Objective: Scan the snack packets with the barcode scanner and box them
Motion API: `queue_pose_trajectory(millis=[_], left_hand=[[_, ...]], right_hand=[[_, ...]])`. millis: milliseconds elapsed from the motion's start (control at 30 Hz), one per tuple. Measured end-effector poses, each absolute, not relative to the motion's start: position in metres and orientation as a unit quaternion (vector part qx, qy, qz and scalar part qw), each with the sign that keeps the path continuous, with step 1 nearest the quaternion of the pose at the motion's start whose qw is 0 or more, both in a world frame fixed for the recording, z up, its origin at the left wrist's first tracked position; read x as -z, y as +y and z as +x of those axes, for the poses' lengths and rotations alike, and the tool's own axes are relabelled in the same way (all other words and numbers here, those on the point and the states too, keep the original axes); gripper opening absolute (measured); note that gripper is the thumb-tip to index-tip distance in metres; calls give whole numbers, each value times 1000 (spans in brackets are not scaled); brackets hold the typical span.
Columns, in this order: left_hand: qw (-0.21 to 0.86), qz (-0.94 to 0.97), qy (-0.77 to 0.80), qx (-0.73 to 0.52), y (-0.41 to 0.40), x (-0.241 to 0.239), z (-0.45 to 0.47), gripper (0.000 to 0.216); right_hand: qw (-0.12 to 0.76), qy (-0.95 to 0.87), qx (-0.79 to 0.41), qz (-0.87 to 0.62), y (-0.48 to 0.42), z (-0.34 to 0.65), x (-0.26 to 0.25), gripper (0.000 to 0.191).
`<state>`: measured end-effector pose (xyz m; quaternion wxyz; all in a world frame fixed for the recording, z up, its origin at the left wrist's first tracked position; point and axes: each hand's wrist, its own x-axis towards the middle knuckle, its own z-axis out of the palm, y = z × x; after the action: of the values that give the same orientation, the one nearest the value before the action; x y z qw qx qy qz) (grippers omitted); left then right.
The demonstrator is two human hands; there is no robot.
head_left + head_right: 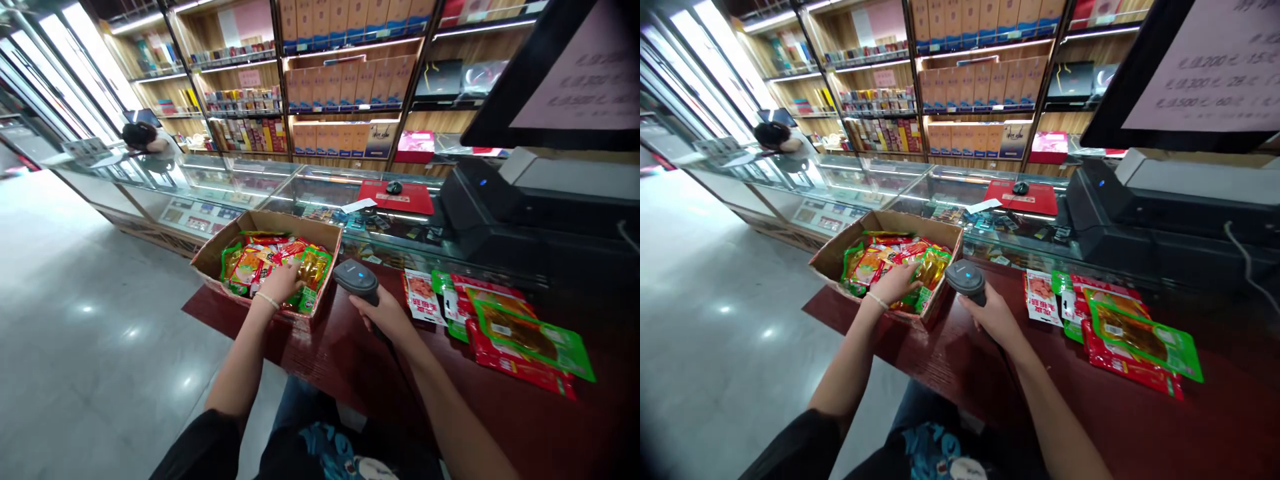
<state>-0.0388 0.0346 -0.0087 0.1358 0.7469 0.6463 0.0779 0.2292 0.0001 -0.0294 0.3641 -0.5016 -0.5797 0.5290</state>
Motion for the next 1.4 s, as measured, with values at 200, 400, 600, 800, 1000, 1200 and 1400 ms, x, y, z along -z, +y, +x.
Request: queue_pose_trajectory(millis=[200,400,600,800,1000,1200,1400], left_hand=[[160,743,646,-74,47,15,-31,84],[173,728,651,-123,53,13,-29,30],[112,648,645,-389,49,-5,-29,11],[395,507,467,-607,32,-21,18,17],[713,289,280,-574,14,-28,99,19],[902,130,129,-392,24,27,155,19],[939,80,122,-311,25,96,170,22]], right_hand=[[352,-588,-517,-513,10,220,30,40],[350,-596,-505,-518,14,225,33,41],[384,-585,-496,-514,9,242,26,41],[465,-532,-486,-515,-3,272,29,42],[539,-479,-462,-516,-20,316,31,42],[537,-452,-438,-562,-41,354,23,43],[478,-507,-400,-596,-60,373,31,50]])
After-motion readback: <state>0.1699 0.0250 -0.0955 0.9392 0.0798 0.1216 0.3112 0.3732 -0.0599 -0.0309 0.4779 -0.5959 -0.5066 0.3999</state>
